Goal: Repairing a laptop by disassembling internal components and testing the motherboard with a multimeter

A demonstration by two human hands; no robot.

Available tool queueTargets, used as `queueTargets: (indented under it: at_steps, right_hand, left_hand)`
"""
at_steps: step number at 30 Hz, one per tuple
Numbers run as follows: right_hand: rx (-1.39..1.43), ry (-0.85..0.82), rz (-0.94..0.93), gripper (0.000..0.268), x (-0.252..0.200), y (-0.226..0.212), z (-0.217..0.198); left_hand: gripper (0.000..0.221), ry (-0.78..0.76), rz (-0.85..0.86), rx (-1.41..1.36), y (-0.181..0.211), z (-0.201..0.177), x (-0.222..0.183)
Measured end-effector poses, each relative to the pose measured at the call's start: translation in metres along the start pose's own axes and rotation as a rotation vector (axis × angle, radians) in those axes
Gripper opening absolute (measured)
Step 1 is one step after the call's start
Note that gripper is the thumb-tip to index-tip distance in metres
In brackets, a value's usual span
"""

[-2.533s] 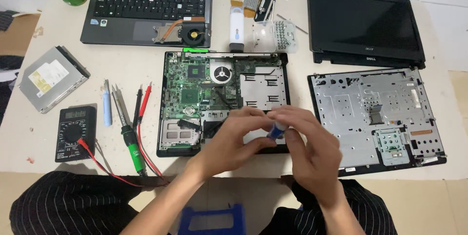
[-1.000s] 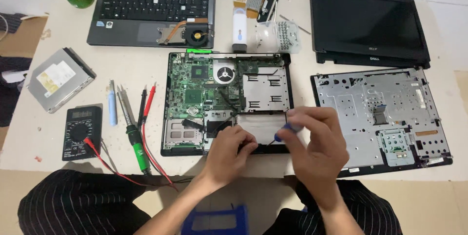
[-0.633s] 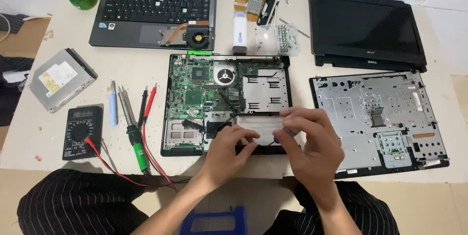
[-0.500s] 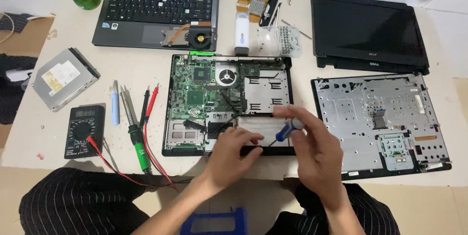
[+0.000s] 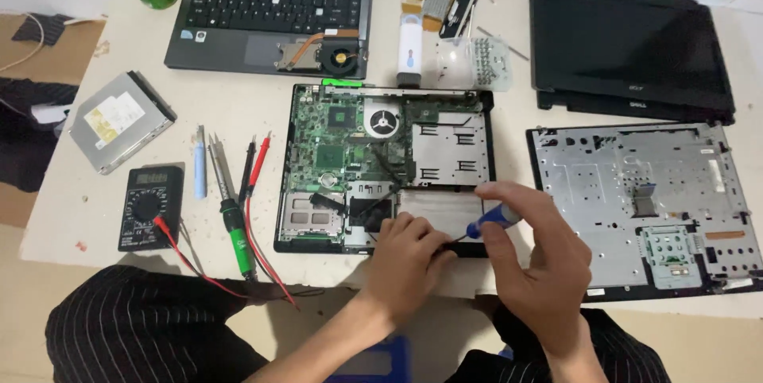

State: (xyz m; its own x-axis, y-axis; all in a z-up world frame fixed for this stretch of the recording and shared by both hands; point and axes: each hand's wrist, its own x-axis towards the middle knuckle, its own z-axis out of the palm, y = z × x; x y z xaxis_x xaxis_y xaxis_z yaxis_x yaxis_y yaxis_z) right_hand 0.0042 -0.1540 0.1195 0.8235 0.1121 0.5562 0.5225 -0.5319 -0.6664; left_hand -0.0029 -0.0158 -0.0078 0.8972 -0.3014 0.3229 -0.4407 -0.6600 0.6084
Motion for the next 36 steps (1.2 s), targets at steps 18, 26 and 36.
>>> queueTargets:
  at_steps: [18,26,36]
  right_hand:
    - [0.062,0.124,-0.044,0.027,-0.018,0.033,0.003]
    - [0.194,-0.008,0.013,0.024,-0.012,0.027,0.005]
    - [0.111,-0.096,0.069,0.029,0.002,0.003,0.001]
  left_hand:
    - [0.014,-0.064,0.097,-0.099,-0.018,-0.038,-0.01]
    - [0.009,-0.018,0.063,-0.184,-0.025,-0.032,-0.007]
    - [0.01,0.051,-0.108,-0.287,-0.022,-0.026,-0.001]
